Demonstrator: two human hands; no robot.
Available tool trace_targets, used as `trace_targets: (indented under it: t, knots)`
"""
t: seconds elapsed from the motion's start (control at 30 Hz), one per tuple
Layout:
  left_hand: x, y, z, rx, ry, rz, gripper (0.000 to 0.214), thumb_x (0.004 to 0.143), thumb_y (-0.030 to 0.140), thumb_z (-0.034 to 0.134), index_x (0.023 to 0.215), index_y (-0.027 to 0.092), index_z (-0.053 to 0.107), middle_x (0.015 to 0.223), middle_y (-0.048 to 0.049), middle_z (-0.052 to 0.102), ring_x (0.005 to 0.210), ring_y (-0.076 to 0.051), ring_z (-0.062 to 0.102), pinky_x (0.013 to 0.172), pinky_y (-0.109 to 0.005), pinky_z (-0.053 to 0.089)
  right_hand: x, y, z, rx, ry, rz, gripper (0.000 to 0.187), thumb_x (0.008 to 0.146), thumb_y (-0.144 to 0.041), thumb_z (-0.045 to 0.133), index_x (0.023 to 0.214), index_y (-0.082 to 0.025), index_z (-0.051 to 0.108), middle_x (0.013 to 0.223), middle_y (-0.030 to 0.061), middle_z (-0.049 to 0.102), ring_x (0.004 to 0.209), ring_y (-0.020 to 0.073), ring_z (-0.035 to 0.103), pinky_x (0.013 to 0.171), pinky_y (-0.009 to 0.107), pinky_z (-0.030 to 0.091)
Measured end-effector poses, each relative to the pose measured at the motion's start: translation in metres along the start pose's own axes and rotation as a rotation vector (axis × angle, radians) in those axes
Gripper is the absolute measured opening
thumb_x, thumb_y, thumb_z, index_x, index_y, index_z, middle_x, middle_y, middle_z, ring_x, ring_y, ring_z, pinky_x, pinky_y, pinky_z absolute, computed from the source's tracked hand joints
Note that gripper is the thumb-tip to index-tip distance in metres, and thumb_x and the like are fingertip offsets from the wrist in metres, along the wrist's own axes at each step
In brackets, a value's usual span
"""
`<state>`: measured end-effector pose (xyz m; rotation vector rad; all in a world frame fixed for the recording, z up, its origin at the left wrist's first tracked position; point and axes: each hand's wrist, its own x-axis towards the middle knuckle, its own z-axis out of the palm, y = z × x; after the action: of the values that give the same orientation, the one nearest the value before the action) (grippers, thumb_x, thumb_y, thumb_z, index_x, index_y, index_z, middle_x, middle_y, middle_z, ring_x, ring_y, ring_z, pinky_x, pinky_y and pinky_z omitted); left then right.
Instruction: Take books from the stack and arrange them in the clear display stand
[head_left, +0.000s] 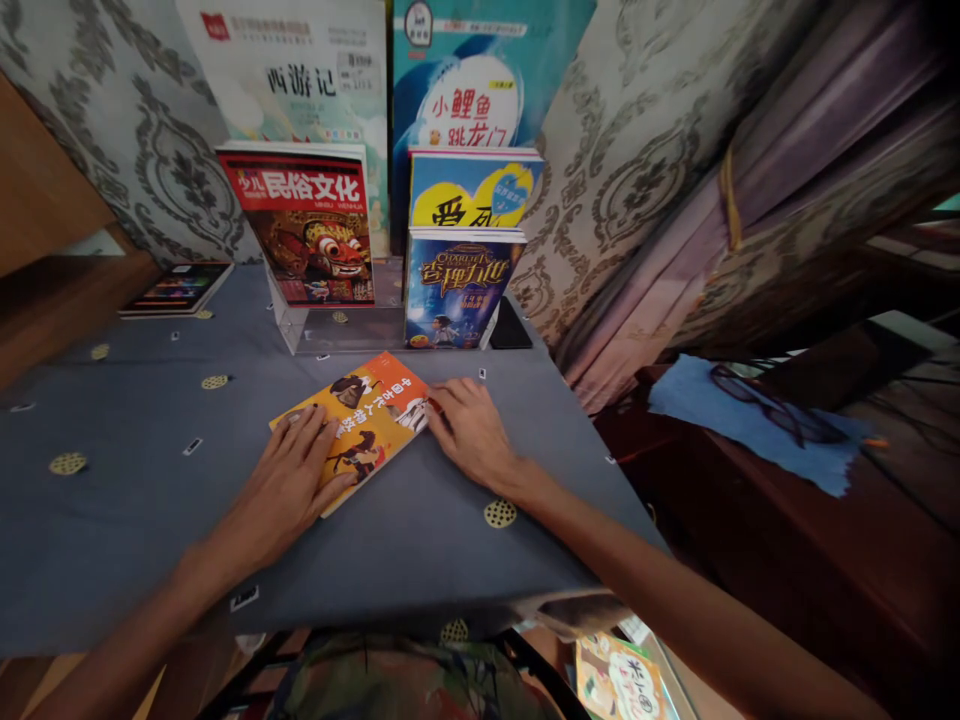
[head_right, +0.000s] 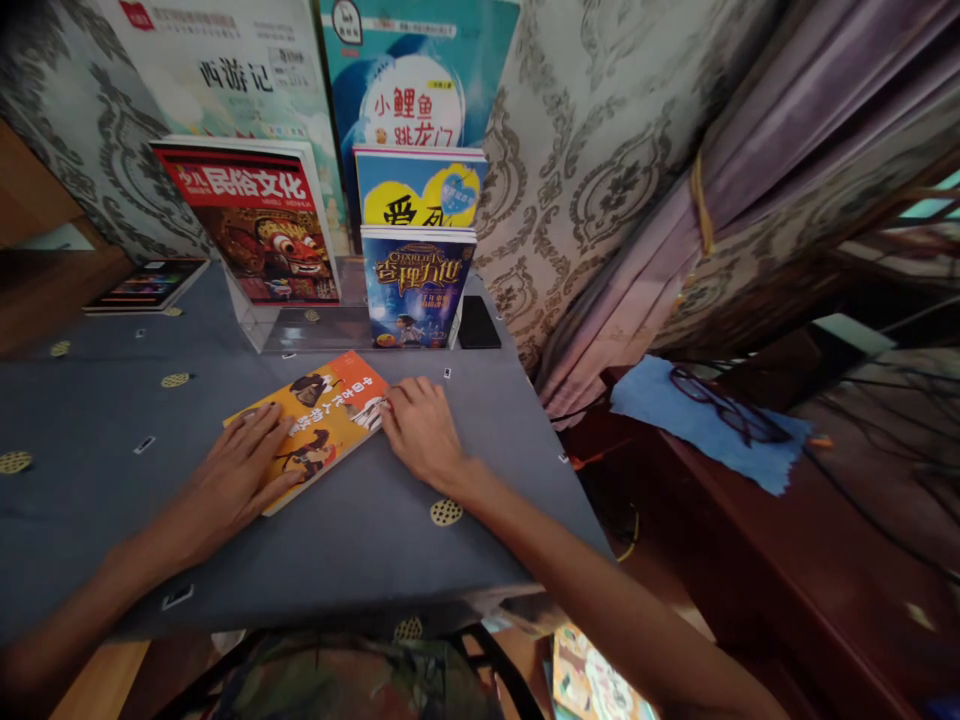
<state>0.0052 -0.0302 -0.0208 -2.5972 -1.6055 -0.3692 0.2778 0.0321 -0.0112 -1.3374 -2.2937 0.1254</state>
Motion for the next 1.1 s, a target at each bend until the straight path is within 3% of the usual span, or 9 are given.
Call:
trace_targets:
  t: [0.17, 0.33, 0.53, 0.7, 0.87, 1.1]
  knots:
    - [-0.001, -0.002, 0.009, 0.019, 0.061, 0.011, 0.070, 0.100, 0.063, 0.026, 0.141, 0.011, 0.048, 0.152, -0.0218, 0.046, 0.146, -0.034, 0.037, 0.119, -0.057, 0.028, 0.026, -0.047, 0.018, 0.136, -0.145, -0.324, 0.043, 0.104, -0.028, 0.037, 0.141, -0.013, 0.052, 0.147, 0.0141, 0.054, 0.143, 0.0237, 0.042, 0.118, 0.044, 0.035]
    - [0.000, 0.000, 0.011, 0.036, 0.083, 0.029, 0.066, 0.101, 0.060, 0.026, 0.139, 0.011, 0.050, 0.150, -0.0212, 0.048, 0.145, -0.032, 0.039, 0.117, -0.057, 0.033, 0.055, -0.073, 0.043, 0.206, -0.256, -0.395, 0.047, 0.106, -0.034, 0.033, 0.144, -0.011, 0.049, 0.150, 0.0161, 0.052, 0.144, 0.0229, 0.042, 0.121, 0.045, 0.033]
    - [-0.001, 0.000, 0.013, 0.055, 0.094, 0.013, 0.065, 0.102, 0.057, 0.028, 0.145, 0.011, 0.046, 0.153, -0.0208, 0.046, 0.146, -0.032, 0.037, 0.119, -0.056, 0.030, 0.068, -0.037, 0.040, 0.149, -0.271, -0.279, 0.050, 0.104, -0.036, 0.041, 0.144, -0.008, 0.049, 0.154, 0.0199, 0.045, 0.148, 0.0276, 0.036, 0.123, 0.049, 0.027]
    - [-0.004, 0.001, 0.010, 0.041, 0.041, 0.005, 0.066, 0.102, 0.057, 0.029, 0.148, 0.013, 0.043, 0.156, -0.0200, 0.041, 0.149, -0.032, 0.032, 0.120, -0.056, 0.027, 0.063, -0.002, 0.029, 0.153, -0.205, -0.144, 0.048, 0.102, -0.034, 0.043, 0.144, -0.011, 0.051, 0.156, 0.0173, 0.043, 0.149, 0.0253, 0.034, 0.122, 0.047, 0.031]
    - [-0.008, 0.000, 0.005, 0.025, 0.008, 0.048, 0.062, 0.101, 0.057, 0.033, 0.152, 0.021, 0.039, 0.162, -0.0169, 0.032, 0.152, -0.034, 0.023, 0.120, -0.059, 0.025, 0.059, -0.002, 0.029, 0.151, -0.199, -0.122, 0.048, 0.101, -0.033, 0.045, 0.144, -0.012, 0.051, 0.157, 0.0158, 0.042, 0.149, 0.0262, 0.034, 0.121, 0.049, 0.033]
    - [-0.009, -0.002, 0.003, 0.013, -0.008, 0.068, 0.066, 0.100, 0.061, 0.034, 0.153, 0.020, 0.039, 0.161, -0.0179, 0.033, 0.152, -0.036, 0.022, 0.120, -0.059, 0.023, 0.056, -0.005, 0.032, 0.151, -0.161, -0.114, 0.047, 0.100, -0.029, 0.047, 0.144, -0.014, 0.052, 0.155, 0.0166, 0.044, 0.148, 0.0263, 0.035, 0.121, 0.049, 0.032]
